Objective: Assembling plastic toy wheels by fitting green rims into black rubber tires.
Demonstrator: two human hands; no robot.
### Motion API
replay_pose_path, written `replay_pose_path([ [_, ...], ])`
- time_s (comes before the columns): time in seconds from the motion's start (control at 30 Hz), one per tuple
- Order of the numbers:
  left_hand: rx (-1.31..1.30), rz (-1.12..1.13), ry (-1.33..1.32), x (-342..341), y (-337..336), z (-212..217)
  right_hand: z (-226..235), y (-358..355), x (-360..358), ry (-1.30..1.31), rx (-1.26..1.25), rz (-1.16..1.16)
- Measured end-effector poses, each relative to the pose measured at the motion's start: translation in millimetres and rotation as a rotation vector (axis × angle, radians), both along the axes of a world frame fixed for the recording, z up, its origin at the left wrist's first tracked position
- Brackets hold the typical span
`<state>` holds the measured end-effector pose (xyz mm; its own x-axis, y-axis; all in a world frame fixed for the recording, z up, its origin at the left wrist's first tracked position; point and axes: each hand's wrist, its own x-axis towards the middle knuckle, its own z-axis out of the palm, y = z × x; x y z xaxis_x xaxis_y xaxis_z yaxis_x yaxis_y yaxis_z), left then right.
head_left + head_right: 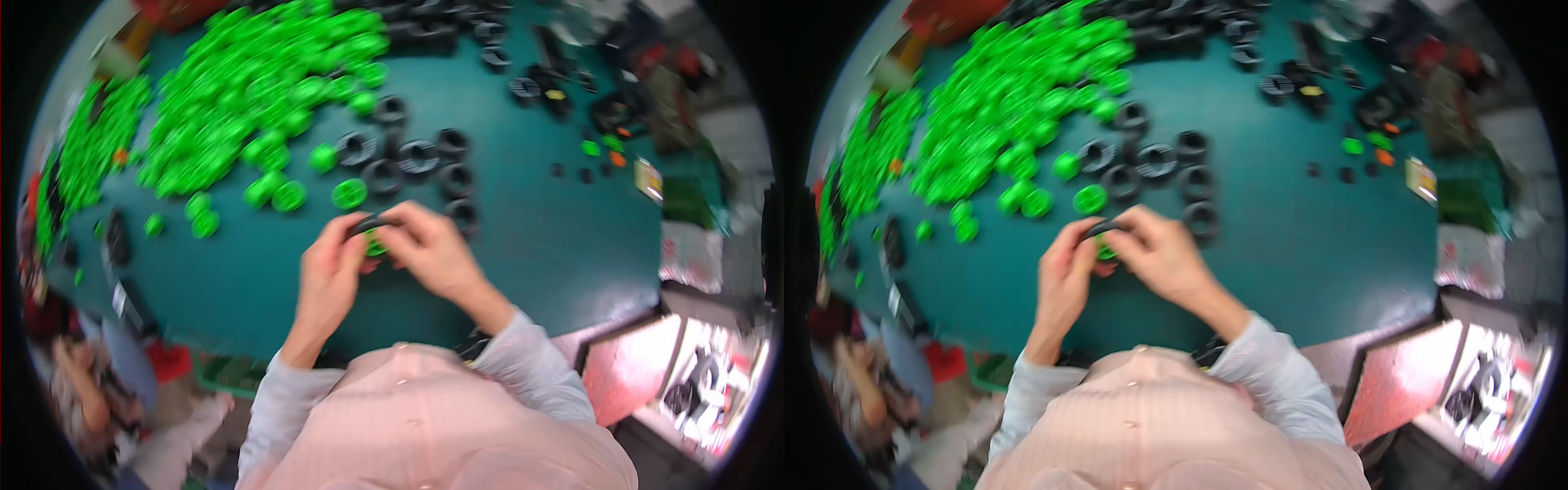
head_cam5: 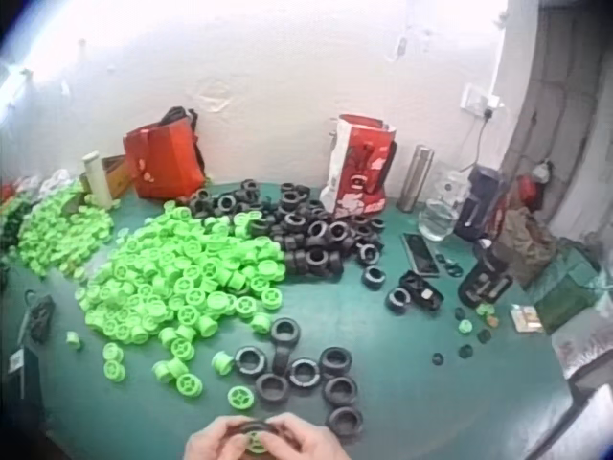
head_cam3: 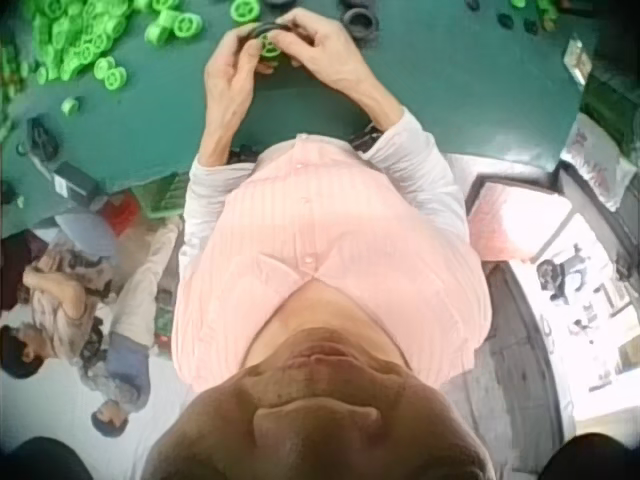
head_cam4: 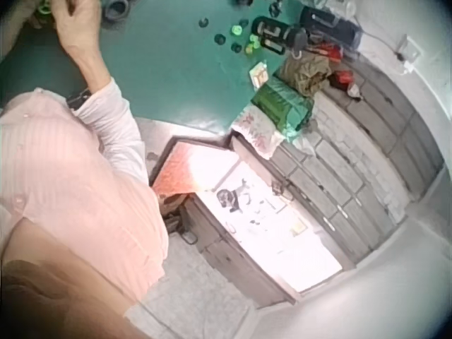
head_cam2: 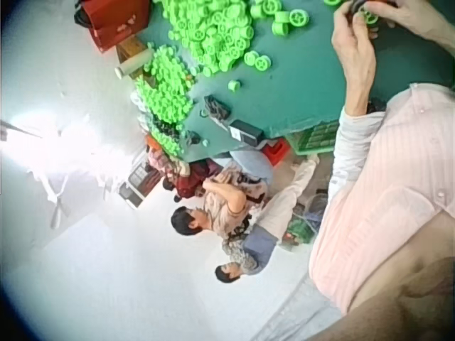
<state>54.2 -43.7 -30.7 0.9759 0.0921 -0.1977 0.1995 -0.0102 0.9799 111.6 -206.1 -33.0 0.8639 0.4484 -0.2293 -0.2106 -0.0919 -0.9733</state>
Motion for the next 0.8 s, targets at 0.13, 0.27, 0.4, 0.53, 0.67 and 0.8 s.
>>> replay_pose_path([
  [0.13,0.030,0.047,0.049,-1,-9,4,-6,1,-4,-0.306,-0.150,-0.052],
  [0.27,0.113,-0.031,-0.059,8,-19,-11,-16,-11,-1,-0.369,-0.167,-0.086],
  [0.4,0.039,-0.164,0.088,12,-30,42,-10,-10,-9,-0.070,0.151,-0.124],
  [0.53,0.103,-0.127,0.050,11,-33,39,-2,-13,-9,-0.200,0.006,-0.116],
  [0.67,0.224,-0.097,-0.001,8,-22,34,-3,-6,-4,-0.342,-0.222,-0.016],
  [0.8,0.229,-0.060,0.028,8,-25,38,-11,6,-14,-0.123,0.006,-0.144],
])
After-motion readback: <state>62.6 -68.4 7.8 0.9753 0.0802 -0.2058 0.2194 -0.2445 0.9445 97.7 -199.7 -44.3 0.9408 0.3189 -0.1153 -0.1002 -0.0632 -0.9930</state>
